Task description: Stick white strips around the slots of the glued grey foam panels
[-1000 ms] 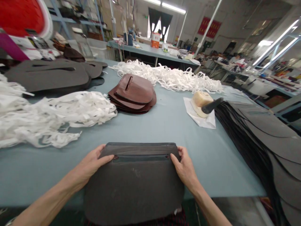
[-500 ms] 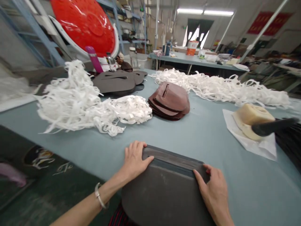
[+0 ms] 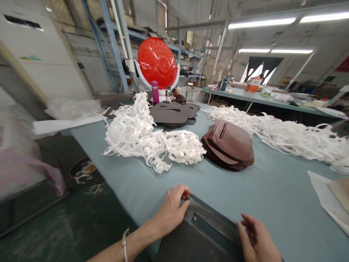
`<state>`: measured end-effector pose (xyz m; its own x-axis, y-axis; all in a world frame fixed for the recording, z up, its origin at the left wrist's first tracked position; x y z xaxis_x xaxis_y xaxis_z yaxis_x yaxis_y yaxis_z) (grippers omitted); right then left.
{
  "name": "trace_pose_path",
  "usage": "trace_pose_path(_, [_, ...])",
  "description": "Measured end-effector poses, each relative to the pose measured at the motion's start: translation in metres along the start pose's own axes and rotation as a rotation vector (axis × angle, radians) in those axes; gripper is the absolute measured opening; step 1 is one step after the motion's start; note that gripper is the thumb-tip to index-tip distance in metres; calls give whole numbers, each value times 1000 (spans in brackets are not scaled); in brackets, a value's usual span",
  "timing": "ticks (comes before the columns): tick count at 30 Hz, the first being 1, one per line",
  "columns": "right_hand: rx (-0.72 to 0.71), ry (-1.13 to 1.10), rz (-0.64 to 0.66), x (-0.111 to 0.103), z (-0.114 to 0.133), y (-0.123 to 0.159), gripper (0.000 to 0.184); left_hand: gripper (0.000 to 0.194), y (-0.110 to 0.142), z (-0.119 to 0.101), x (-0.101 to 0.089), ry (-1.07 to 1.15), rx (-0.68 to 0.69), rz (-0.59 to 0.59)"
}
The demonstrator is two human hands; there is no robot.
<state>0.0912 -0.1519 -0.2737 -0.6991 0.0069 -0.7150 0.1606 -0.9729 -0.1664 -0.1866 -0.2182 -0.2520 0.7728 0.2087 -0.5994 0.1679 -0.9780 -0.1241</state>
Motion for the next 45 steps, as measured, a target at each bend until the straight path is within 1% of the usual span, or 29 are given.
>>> trace_pose_path(2, [-74,-74,3,15,53,-32,42,16,-7,-1,-13,-2,38,-115])
trace_pose_path(4, [-142,-114,8,30,102,-71,41,17,-19,-11,-28,-83,122,-250])
trace_pose_path(6, [-211,-130,-14,44,140,-109,43,21,-35,-26,-40,-186,208,-364])
trace_pose_path(7, [-233,-138,-32,50,154,-127,43,24,-45,-33,-44,-235,247,-404])
trace_pose_path(9, [-236,-147,-35,61,169,-151,41,34,-66,-46,-46,-330,315,-436])
trace_pose_path(11, [-230,-163,-11,66,171,-159,31,48,-89,-51,-42,-435,347,-409])
trace_pose_path(13, [-223,-183,4,61,164,-149,26,55,-110,-46,-36,-541,315,-360])
trace_pose_path(16, [-178,-197,3,38,134,-108,30,48,-134,-29,-31,-609,246,-315])
trace_pose_path(19, [-29,-227,45,6,84,-56,35,41,-148,-15,-34,-584,228,-313])
trace_pose_path(21, [109,-237,44,-21,43,-23,38,41,-155,-6,-46,-556,194,-332])
trace_pose_path(23, [232,-235,39,-47,5,7,42,41,-160,-3,-61,-523,149,-351])
trace_pose_path(25, [301,-219,68,-63,-19,30,42,40,-157,-11,-71,-487,117,-382])
trace_pose_path(26, [308,-210,84,-67,-23,38,41,42,-151,-21,-73,-468,108,-412])
trace_pose_path(27, [296,-201,97,-68,-21,44,40,46,-143,-34,-70,-449,109,-447])
trace_pose_path(28, [269,-197,106,-66,-14,46,38,49,-131,-50,-63,-430,123,-479])
trace_pose_path(29, [229,-205,116,-61,-3,46,36,51,-117,-68,-50,-413,168,-475])
trace_pose_path(30, [179,-222,124,-56,11,43,34,50,-102,-87,-32,-398,239,-419])
trace_pose_path(31, [130,-248,133,-50,24,40,32,47,-86,-106,-9,-381,364,-284])
trace_pose_path(32, [91,-273,130,-45,35,35,31,42,-68,-124,22,-336,553,8])
trace_pose_path(33, [72,-288,117,-42,42,32,30,32,-49,-134,46,-290,646,249])
trace_pose_path(34, [76,-290,94,-41,43,29,31,25,-35,-136,61,-252,659,405])
trace_pose_path(35, [104,-275,66,-42,39,29,31,25,-26,-132,69,-223,629,505])
trace_pose_path(36, [152,-251,41,-44,30,32,32,26,-22,-124,69,-208,556,535])
trace_pose_path(38, [261,-213,33,-50,5,45,33,27,-24,-100,56,-204,386,517])
trace_pose_path(39, [306,-208,52,-51,-7,55,34,27,-24,-88,47,-200,314,523])
trace_pose_path(41, [355,-214,103,-52,-25,76,34,27,-22,-66,35,-166,209,584])
trace_pose_path(43, [372,-210,129,-53,-33,94,35,25,-16,-50,29,-130,146,626])
trace_pose_path(45, [392,-195,119,-56,-35,102,36,24,-12,-38,26,-142,89,593])
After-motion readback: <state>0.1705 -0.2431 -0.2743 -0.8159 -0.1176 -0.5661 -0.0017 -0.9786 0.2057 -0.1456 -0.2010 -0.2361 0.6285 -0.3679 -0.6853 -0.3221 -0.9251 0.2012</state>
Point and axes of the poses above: each hand's wrist, its own y-axis away from the middle knuckle, its own x-axis out of the palm, z = x × y, the point moved 6 cm from there along -y, towards the middle knuckle, and after that the axes turned 2 degrees about z, right-handed, at the moved point
